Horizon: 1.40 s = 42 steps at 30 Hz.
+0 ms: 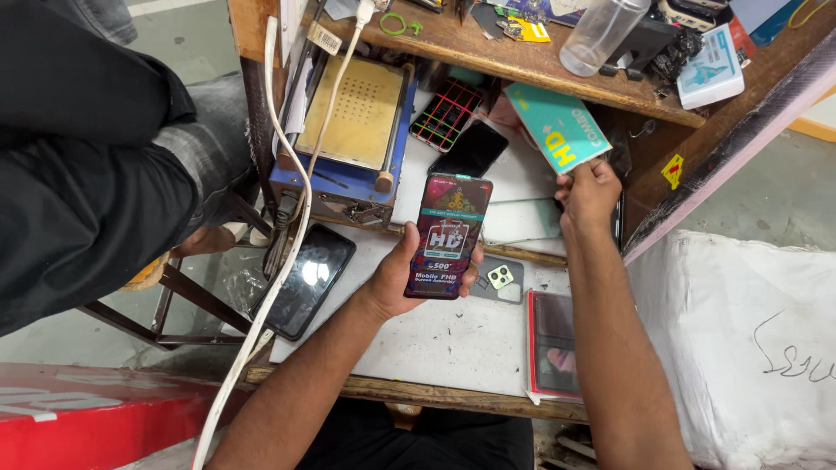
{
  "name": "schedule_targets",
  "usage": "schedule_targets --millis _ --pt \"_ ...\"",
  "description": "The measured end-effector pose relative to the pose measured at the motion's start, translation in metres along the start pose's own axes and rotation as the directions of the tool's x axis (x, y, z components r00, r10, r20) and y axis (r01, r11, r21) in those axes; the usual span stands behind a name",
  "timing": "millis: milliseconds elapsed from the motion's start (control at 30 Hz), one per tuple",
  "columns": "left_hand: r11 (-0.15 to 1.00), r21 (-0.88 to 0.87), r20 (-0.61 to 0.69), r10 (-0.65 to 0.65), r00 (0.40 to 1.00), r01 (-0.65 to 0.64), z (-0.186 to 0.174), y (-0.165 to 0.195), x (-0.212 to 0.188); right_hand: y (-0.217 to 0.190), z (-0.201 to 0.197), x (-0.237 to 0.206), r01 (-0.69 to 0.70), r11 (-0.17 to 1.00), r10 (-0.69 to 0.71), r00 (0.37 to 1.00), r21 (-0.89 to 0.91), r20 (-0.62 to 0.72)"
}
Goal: The person handles a disassembled smartphone, removes a battery from its packaging, and places it into the phone chassis. They then pick up a screen protector package, wipe the screen with a cloth, and inspect the screen protector before setting it down.
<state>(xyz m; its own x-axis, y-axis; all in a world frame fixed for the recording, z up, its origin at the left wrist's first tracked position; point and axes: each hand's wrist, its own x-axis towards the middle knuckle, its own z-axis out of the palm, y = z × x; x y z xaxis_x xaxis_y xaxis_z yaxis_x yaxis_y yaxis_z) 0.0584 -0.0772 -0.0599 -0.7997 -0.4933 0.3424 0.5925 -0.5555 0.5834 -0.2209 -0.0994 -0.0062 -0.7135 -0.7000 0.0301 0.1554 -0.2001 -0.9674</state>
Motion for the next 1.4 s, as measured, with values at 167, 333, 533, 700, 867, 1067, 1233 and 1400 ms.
schedule_targets --millis 167,333,533,700,867,1067,1233,1400 --pt "1.000 -0.023 -0.009 -0.018 1.000 0.017 0.000 0.001 0.000 -0.010 0.017 0.000 -0.136 0.985 0.139 0.990 0.104 -0.023" --pt "1.000 -0.018 -0.007 -0.011 1.000 0.011 -0.001 0.000 -0.001 -0.016 0.030 -0.006 -0.214 0.974 0.202 0.968 -0.071 -0.151" --pt "0.999 -0.033 0.006 -0.012 1.000 0.012 -0.001 0.001 -0.001 -0.012 0.039 -0.002 -0.077 0.996 0.070 0.986 -0.045 -0.150" --pt "0.999 -0.037 -0.001 -0.026 1.000 0.026 -0.001 0.000 0.000 -0.007 0.039 0.008 0.008 0.996 -0.019 0.993 -0.087 -0.119" --pt "0.999 -0.029 -0.003 -0.018 1.000 0.018 -0.002 -0.001 0.000 -0.006 0.033 0.008 -0.155 0.988 0.155 0.981 0.011 -0.113" --pt "0.999 -0.030 -0.007 -0.030 1.000 0.030 -0.003 -0.002 0.000 -0.004 0.013 -0.016 -0.015 0.996 0.020 0.998 -0.090 0.055" --pt "0.999 -0.023 -0.021 -0.034 0.999 0.033 -0.008 -0.007 -0.001 -0.002 -0.005 -0.088 0.712 0.470 -0.527 0.701 -0.522 0.481" --pt "0.996 -0.044 -0.019 -0.082 0.996 0.082 -0.013 -0.016 -0.003 -0.012 -0.004 -0.126 0.886 0.144 -0.491 0.450 -0.440 0.746"
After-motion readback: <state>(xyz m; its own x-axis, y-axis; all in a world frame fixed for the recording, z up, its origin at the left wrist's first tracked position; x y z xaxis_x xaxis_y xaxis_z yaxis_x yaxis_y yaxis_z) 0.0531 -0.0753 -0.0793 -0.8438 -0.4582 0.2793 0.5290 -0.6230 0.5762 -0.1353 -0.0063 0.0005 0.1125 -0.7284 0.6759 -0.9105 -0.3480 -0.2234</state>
